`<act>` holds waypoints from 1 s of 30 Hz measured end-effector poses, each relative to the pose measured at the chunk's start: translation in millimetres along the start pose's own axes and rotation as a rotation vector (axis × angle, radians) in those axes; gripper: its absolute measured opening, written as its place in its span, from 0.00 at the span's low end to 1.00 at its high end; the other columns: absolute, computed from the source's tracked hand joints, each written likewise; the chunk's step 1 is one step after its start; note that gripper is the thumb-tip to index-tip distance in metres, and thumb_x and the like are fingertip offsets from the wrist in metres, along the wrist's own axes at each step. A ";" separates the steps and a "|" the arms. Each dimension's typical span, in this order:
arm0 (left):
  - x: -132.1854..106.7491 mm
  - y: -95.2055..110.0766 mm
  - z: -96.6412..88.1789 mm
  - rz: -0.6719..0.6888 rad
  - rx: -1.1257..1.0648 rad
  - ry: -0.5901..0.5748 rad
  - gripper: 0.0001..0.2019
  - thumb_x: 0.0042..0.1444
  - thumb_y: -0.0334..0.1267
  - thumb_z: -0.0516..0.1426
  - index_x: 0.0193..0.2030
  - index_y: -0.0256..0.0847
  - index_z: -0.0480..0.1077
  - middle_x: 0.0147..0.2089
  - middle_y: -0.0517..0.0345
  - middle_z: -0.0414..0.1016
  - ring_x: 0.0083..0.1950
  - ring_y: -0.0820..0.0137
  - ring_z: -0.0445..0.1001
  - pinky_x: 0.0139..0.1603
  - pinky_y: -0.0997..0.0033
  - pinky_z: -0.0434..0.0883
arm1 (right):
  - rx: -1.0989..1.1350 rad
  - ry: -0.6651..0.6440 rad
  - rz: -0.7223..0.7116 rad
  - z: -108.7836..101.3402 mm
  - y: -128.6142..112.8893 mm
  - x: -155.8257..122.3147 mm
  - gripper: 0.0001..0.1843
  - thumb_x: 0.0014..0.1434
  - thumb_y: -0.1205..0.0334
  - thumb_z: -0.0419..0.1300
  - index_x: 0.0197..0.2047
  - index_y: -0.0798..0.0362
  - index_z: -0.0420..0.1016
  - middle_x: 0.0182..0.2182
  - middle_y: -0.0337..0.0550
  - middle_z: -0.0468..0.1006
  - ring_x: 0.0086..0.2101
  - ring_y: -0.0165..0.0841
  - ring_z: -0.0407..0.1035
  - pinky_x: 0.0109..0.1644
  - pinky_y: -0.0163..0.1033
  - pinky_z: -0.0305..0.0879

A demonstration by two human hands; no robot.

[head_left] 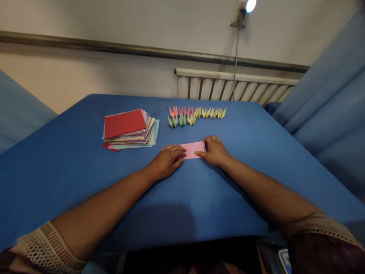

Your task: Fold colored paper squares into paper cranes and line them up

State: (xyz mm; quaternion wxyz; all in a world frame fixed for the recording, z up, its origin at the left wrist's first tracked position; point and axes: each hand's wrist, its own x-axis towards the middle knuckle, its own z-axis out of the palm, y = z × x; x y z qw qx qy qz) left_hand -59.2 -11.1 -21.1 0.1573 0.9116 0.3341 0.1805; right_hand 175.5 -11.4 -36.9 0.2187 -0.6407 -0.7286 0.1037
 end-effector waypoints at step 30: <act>0.5 13.1 -10.2 -0.531 -1.028 0.470 0.15 0.46 0.44 0.66 0.38 0.36 0.76 0.33 0.59 0.77 0.32 0.73 0.71 0.35 0.74 0.66 | 0.892 0.103 -0.079 -4.8 -10.8 -6.9 0.18 0.56 0.48 0.59 0.24 0.54 0.73 0.22 0.35 0.64 0.25 0.27 0.57 0.30 0.34 0.56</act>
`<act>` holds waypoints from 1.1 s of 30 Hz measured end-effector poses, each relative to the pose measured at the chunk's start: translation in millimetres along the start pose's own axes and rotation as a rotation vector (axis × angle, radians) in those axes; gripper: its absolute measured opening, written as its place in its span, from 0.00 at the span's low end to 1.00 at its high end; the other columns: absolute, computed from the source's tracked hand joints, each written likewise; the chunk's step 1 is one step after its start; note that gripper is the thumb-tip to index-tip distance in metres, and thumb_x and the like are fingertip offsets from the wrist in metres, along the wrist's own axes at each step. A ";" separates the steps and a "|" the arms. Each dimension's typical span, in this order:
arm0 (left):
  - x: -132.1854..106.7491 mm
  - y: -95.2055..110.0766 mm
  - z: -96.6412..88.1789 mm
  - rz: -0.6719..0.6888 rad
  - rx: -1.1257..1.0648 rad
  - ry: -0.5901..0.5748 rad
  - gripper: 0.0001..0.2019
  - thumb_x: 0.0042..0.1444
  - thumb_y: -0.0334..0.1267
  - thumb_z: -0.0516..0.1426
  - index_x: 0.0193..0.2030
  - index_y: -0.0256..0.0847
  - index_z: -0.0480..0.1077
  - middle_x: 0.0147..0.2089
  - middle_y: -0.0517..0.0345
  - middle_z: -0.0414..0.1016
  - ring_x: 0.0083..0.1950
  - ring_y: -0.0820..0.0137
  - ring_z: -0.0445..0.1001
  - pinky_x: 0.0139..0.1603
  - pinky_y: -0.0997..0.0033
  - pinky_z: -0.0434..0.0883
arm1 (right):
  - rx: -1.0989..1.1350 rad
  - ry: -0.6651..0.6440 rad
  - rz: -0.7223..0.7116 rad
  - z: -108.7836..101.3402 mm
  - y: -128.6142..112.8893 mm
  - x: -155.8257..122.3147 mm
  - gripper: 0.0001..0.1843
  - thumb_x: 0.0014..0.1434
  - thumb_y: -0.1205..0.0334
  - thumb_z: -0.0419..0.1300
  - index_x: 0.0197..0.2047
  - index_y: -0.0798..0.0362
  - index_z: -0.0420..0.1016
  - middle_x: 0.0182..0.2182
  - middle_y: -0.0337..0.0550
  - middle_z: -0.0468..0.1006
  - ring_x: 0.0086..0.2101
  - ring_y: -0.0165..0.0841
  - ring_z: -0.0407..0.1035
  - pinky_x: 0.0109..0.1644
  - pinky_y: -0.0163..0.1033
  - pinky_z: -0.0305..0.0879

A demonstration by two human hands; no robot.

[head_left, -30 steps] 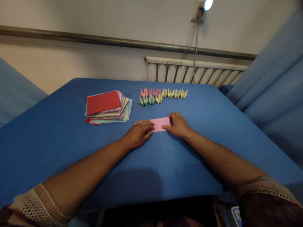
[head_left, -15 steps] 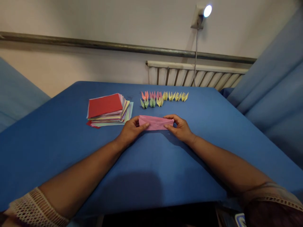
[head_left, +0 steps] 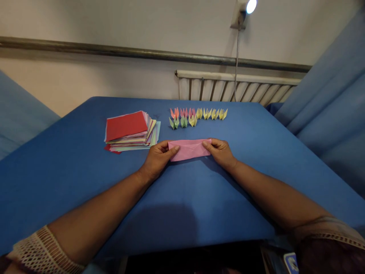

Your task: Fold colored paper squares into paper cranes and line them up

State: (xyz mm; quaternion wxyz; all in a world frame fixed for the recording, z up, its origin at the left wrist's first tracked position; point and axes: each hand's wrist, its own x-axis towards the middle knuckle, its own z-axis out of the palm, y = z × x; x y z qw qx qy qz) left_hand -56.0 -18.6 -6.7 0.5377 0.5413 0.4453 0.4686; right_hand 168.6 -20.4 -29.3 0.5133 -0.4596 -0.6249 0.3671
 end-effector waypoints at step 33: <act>2.6 1.3 -0.8 -0.050 0.012 0.052 0.15 0.42 0.46 0.68 0.28 0.36 0.72 0.25 0.63 0.72 0.25 0.76 0.65 0.27 0.76 0.61 | 0.151 0.024 0.027 1.9 6.2 2.0 0.16 0.49 0.53 0.66 0.22 0.53 0.67 0.20 0.32 0.64 0.23 0.25 0.57 0.30 0.34 0.58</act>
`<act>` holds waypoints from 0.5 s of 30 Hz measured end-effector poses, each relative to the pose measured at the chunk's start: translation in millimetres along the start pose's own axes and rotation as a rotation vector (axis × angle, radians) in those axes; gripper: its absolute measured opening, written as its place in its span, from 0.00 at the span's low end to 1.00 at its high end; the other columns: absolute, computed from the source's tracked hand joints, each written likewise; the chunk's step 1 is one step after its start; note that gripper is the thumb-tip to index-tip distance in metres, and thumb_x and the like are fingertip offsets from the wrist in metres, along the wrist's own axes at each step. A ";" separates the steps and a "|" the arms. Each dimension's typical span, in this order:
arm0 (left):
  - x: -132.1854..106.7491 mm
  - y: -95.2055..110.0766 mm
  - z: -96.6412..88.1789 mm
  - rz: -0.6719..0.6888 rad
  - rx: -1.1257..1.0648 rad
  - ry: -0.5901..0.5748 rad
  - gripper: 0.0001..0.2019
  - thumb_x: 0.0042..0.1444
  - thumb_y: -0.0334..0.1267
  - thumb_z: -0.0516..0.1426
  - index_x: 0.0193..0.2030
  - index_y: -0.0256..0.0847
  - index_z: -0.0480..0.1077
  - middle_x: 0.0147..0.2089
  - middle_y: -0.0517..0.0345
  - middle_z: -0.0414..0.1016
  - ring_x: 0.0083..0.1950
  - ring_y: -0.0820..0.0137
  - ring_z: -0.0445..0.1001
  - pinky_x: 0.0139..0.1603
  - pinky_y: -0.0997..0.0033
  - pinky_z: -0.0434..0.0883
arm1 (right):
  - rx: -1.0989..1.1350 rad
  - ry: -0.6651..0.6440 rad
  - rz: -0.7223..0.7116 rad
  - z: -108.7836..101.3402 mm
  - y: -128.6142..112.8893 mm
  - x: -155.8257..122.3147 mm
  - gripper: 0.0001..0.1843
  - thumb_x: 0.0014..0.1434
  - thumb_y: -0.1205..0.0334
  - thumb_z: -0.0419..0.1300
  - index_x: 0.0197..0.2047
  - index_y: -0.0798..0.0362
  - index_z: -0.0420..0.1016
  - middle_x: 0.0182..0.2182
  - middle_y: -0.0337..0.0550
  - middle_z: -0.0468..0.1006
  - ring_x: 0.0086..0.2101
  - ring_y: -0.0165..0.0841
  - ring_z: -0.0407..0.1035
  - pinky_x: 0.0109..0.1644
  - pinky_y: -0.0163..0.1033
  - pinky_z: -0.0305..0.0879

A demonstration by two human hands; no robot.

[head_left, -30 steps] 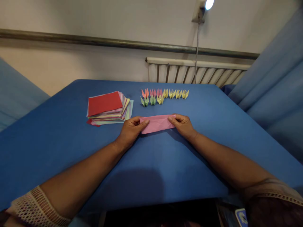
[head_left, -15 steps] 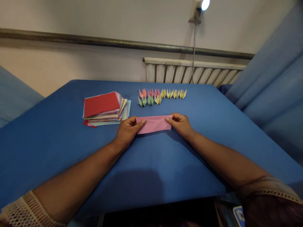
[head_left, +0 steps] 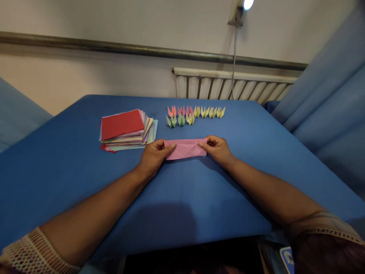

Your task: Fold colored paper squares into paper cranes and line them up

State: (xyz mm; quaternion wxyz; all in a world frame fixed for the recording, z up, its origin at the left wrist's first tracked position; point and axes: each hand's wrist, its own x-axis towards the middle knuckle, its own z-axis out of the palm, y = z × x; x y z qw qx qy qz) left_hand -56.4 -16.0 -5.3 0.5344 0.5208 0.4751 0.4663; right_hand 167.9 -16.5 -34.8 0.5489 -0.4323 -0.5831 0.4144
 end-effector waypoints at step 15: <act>-0.2 -0.9 -0.8 -0.006 -0.041 -0.031 0.14 0.45 0.45 0.66 0.30 0.36 0.74 0.26 0.62 0.73 0.25 0.75 0.66 0.28 0.75 0.62 | -0.112 0.010 0.006 -1.9 -4.2 -1.6 0.21 0.51 0.44 0.62 0.22 0.52 0.65 0.20 0.33 0.60 0.24 0.27 0.53 0.29 0.34 0.55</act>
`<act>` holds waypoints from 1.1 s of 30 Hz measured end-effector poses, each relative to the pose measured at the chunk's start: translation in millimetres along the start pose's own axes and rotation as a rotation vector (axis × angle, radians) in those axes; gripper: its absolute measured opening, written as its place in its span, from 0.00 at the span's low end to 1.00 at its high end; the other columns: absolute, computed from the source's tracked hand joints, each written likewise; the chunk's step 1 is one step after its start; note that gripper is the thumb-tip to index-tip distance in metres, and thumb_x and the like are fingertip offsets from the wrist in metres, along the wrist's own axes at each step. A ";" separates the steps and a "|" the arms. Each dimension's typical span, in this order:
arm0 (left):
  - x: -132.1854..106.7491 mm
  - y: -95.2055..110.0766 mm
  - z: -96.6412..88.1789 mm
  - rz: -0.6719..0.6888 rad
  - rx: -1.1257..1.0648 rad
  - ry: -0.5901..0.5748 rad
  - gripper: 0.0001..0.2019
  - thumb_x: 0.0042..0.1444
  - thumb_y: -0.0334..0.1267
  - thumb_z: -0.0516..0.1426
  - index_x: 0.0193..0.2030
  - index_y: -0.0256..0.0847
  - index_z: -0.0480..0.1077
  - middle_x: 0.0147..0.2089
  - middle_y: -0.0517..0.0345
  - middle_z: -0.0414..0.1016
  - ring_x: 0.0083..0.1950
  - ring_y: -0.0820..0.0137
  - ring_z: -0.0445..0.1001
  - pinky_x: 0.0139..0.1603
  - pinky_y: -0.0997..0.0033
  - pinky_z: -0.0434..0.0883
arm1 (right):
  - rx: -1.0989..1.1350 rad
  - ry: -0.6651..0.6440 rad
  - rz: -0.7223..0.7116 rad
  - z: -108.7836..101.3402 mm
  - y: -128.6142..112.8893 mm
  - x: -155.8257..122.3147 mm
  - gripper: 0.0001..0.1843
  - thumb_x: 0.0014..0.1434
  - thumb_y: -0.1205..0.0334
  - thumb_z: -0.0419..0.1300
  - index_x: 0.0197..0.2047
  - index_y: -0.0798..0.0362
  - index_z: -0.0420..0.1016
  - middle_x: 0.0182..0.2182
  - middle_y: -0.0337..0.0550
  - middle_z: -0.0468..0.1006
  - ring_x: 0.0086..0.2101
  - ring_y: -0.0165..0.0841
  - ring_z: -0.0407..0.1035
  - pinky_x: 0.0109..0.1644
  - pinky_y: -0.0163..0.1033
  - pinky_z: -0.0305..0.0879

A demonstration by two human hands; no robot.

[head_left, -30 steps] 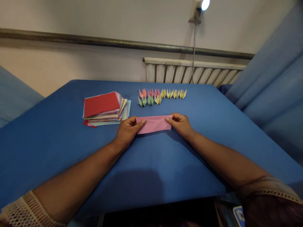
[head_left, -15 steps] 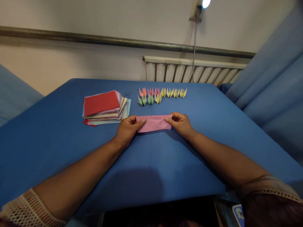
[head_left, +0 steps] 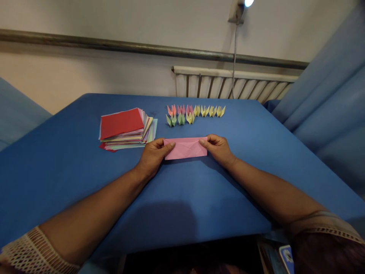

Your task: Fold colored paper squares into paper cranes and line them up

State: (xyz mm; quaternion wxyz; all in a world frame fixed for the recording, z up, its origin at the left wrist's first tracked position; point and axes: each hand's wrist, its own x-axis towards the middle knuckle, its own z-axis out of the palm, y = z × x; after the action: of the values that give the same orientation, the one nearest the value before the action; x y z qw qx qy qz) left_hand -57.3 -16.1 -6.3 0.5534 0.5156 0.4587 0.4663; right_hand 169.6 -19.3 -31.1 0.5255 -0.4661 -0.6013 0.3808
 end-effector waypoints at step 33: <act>10.1 -7.3 2.3 0.500 1.231 -0.034 0.26 0.53 0.36 0.58 0.61 0.40 0.64 0.55 0.44 0.70 0.54 0.53 0.67 0.55 0.56 0.61 | -1.055 -0.187 0.108 0.3 -6.9 0.6 0.11 0.58 0.55 0.55 0.33 0.49 0.76 0.26 0.42 0.78 0.26 0.34 0.66 0.27 0.37 0.49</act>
State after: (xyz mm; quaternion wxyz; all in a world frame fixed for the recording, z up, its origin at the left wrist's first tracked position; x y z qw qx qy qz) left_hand -53.3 -6.7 -13.8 0.0402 0.8358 0.4990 0.2255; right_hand 168.1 -20.6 -24.4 0.1436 -0.6612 -0.7304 0.0933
